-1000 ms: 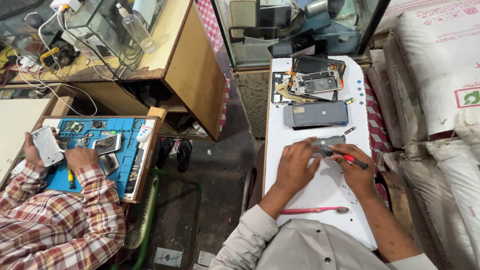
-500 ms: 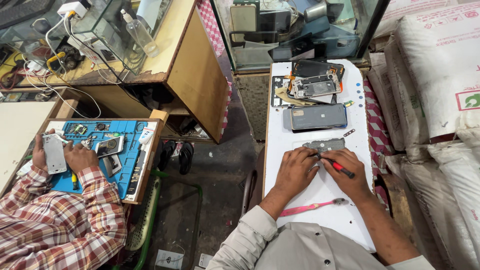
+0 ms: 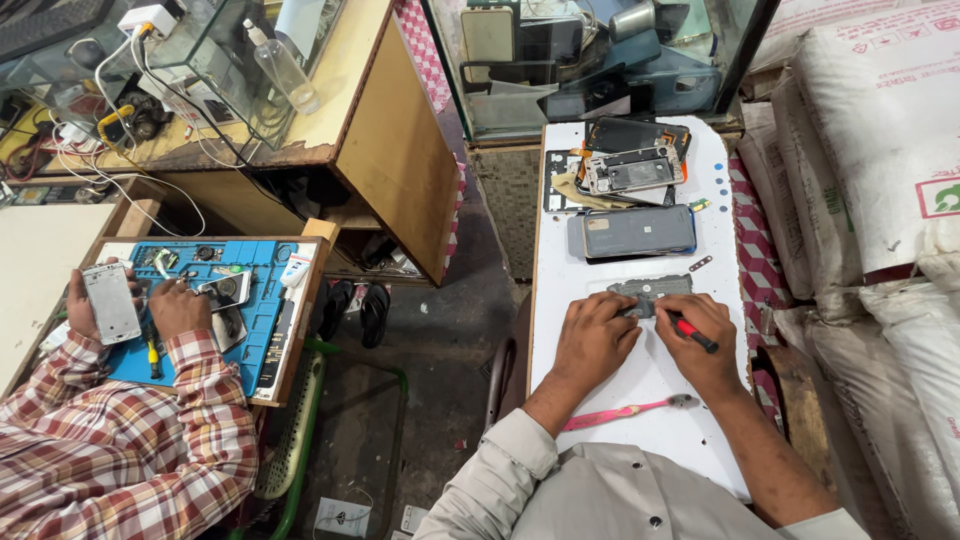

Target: The person uses a red-handled screwdriver to work on a small black electronic component on a white work surface. They repeatedly pry and adjust parts of the component while another person works on a separate device nearby. The task continues without a visible final state or completed assembly.

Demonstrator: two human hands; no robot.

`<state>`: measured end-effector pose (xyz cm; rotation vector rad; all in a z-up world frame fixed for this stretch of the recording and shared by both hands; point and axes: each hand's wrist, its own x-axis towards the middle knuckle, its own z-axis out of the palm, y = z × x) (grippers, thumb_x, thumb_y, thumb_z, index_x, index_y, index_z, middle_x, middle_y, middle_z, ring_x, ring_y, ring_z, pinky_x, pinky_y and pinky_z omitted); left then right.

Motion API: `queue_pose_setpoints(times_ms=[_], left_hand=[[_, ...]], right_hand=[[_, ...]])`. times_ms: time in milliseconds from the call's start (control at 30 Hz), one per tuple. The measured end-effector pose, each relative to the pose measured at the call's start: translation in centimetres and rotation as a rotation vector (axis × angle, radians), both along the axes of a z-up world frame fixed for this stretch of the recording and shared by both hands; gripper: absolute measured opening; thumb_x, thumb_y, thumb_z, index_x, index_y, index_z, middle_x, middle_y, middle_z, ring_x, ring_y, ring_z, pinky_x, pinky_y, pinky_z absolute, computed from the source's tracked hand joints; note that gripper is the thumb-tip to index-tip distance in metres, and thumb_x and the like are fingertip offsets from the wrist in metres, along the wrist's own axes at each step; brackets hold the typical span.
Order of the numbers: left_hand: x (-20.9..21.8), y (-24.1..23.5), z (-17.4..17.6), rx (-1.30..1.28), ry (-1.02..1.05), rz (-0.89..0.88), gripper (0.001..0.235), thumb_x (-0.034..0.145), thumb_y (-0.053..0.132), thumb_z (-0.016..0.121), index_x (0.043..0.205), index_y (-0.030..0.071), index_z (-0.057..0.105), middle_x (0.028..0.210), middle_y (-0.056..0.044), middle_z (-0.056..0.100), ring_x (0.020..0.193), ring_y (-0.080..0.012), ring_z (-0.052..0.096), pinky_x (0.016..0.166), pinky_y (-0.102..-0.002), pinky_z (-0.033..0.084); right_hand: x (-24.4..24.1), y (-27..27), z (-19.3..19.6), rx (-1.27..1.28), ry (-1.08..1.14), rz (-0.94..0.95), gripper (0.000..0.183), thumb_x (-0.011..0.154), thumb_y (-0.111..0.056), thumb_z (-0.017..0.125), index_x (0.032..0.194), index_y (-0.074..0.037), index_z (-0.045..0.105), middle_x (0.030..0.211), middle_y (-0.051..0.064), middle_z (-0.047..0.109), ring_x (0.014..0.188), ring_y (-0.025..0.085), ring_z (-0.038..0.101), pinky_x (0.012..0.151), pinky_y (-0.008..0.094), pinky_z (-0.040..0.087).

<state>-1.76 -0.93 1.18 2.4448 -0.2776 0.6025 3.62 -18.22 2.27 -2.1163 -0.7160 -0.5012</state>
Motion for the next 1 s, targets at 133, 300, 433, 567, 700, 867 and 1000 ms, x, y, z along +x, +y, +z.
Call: queue_pose_setpoints(times_ms=[133, 300, 433, 567, 700, 867, 1000], left_hand=[[0.1, 0.0, 0.1, -0.019, 0.027, 0.001, 0.013, 0.089, 0.019, 0.078, 0.097, 0.009, 0.08, 0.123, 0.002, 0.072, 0.126, -0.0171, 0.058, 0.104, -0.038, 0.04], [0.0, 0.0, 0.4, -0.034, 0.031, 0.003, 0.013, 0.088, 0.019, 0.077, 0.096, 0.008, 0.079, 0.122, 0.002, 0.072, 0.126, -0.017, 0.059, 0.103, -0.038, 0.041], [-0.1, 0.1, 0.4, -0.029, 0.013, 0.002, 0.014, 0.088, 0.019, 0.077, 0.096, 0.008, 0.079, 0.123, 0.001, 0.071, 0.126, -0.0184, 0.058, 0.104, -0.039, 0.04], [-0.1, 0.1, 0.3, -0.029, 0.02, 0.002, 0.013, 0.088, 0.019, 0.077, 0.095, 0.008, 0.079, 0.122, 0.001, 0.071, 0.125, -0.018, 0.058, 0.104, -0.039, 0.04], [-0.1, 0.0, 0.2, -0.028, 0.02, 0.002, 0.014, 0.089, 0.019, 0.077, 0.097, 0.008, 0.079, 0.121, 0.002, 0.071, 0.125, -0.0174, 0.058, 0.104, -0.039, 0.041], [0.0, -0.1, 0.0, -0.041, 0.027, -0.002, 0.013, 0.089, 0.018, 0.077, 0.096, 0.007, 0.078, 0.121, 0.002, 0.072, 0.124, -0.0174, 0.058, 0.102, -0.039, 0.041], [0.2, -0.2, -0.1, -0.019, 0.047, 0.003, 0.012, 0.09, 0.018, 0.077, 0.095, 0.007, 0.078, 0.121, 0.001, 0.071, 0.124, -0.0178, 0.058, 0.1, -0.038, 0.041]], right_hand=[[0.3, -0.3, -0.4, 0.066, 0.048, -0.03, 0.013, 0.089, -0.003, 0.075, 0.1, -0.004, 0.07, 0.103, 0.007, 0.074, 0.097, 0.022, 0.071, 0.089, 0.034, 0.052], [0.4, -0.6, 0.1, 0.099, 0.22, -0.113, 0.012, 0.092, -0.002, 0.074, 0.104, -0.003, 0.071, 0.104, 0.009, 0.072, 0.092, 0.02, 0.071, 0.082, 0.031, 0.057], [0.2, 0.0, 0.9, 0.044, -0.002, 0.065, 0.014, 0.086, -0.001, 0.076, 0.098, -0.005, 0.071, 0.102, 0.006, 0.076, 0.099, 0.023, 0.071, 0.09, 0.035, 0.053], [-0.1, 0.3, 1.3, -0.009, -0.034, 0.076, 0.014, 0.084, 0.0, 0.076, 0.097, -0.004, 0.07, 0.1, 0.006, 0.076, 0.099, 0.024, 0.07, 0.09, 0.037, 0.052], [-0.1, 0.4, 1.2, 0.015, -0.024, 0.038, 0.013, 0.086, 0.001, 0.075, 0.097, -0.003, 0.069, 0.1, 0.008, 0.075, 0.099, 0.025, 0.07, 0.089, 0.037, 0.054], [0.4, 0.2, 0.4, 0.013, -0.01, 0.039, 0.012, 0.087, 0.001, 0.074, 0.097, -0.001, 0.068, 0.1, 0.011, 0.075, 0.097, 0.025, 0.071, 0.082, 0.034, 0.058], [0.7, 0.0, -0.3, 0.037, 0.05, 0.03, 0.012, 0.087, 0.001, 0.074, 0.097, 0.0, 0.068, 0.098, 0.011, 0.075, 0.095, 0.024, 0.072, 0.076, 0.032, 0.06]])
